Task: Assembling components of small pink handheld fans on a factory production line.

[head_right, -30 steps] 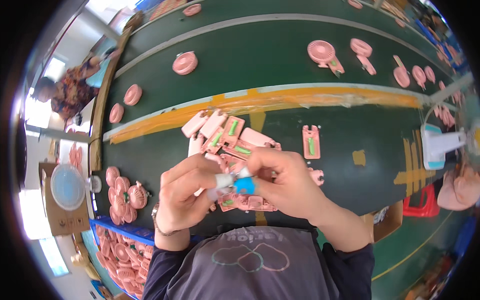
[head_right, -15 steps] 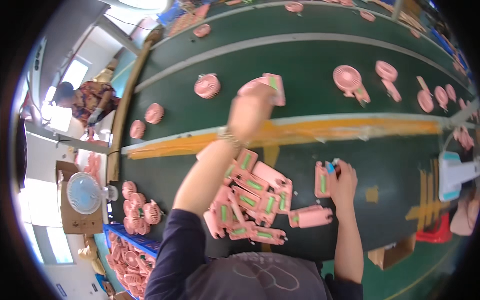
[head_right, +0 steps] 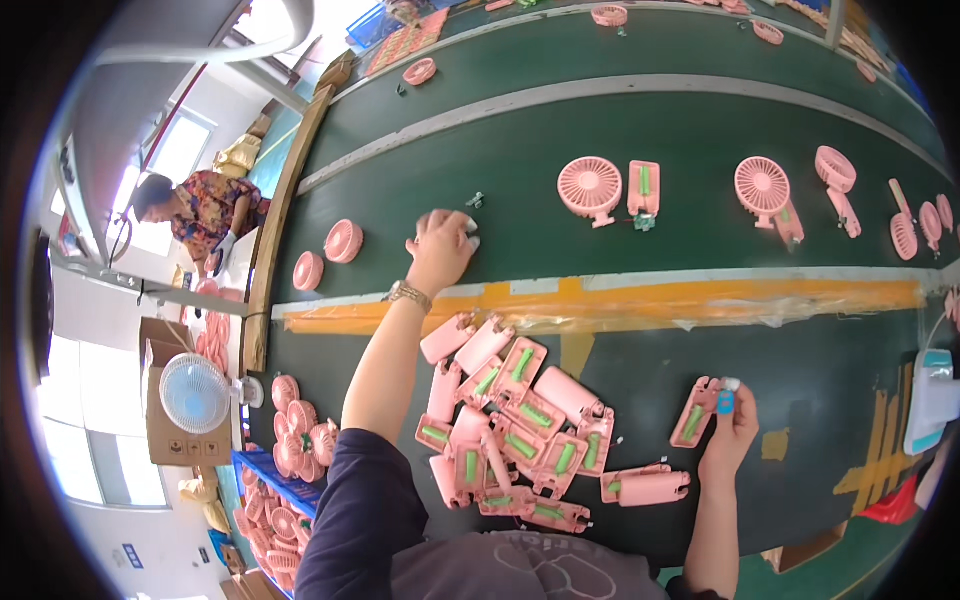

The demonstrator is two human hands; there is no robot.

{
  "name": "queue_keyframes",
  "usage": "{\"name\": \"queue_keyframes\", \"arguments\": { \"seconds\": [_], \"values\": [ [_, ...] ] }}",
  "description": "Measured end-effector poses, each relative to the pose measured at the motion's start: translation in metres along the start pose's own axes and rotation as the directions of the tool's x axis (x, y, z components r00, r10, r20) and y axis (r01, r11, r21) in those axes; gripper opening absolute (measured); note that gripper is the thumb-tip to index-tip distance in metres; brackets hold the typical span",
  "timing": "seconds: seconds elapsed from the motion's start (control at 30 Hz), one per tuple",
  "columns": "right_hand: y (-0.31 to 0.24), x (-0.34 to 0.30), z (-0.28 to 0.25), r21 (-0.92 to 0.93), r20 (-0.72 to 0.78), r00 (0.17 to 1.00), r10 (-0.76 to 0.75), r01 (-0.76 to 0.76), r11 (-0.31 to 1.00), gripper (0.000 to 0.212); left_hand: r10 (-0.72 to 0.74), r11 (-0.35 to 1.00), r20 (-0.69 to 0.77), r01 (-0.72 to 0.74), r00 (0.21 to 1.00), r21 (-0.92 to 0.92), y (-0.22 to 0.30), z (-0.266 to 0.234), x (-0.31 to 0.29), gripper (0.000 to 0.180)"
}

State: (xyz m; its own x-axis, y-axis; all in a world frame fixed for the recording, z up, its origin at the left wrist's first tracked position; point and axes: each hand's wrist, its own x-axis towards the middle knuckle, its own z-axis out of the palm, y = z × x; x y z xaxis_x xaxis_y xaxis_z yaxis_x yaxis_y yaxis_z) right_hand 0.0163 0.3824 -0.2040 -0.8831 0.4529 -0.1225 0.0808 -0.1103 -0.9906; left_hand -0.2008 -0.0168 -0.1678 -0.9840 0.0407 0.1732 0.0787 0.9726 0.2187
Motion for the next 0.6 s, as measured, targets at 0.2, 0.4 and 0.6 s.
{"name": "queue_keyframes", "arguments": {
  "seconds": [0.2,0.4,0.6],
  "values": [
    [-0.004,0.011,-0.021,0.103,0.068,0.997,0.044,-0.051,0.993,0.012,0.067,0.998,-0.225,-0.069,0.972,-0.002,-0.008,-0.076,-0.080,0.035],
    [-0.030,0.000,-0.037,-0.305,0.082,0.981,-0.177,0.194,0.932,0.010,-0.222,0.971,-0.068,0.214,0.973,-0.107,-0.052,-0.072,-0.184,0.039],
    [-0.054,-0.015,-0.040,-0.413,0.145,0.988,-0.062,0.117,0.903,0.008,-0.464,0.882,-0.247,0.417,0.851,-0.220,-0.061,-0.060,-0.166,0.037]
  ]
}}
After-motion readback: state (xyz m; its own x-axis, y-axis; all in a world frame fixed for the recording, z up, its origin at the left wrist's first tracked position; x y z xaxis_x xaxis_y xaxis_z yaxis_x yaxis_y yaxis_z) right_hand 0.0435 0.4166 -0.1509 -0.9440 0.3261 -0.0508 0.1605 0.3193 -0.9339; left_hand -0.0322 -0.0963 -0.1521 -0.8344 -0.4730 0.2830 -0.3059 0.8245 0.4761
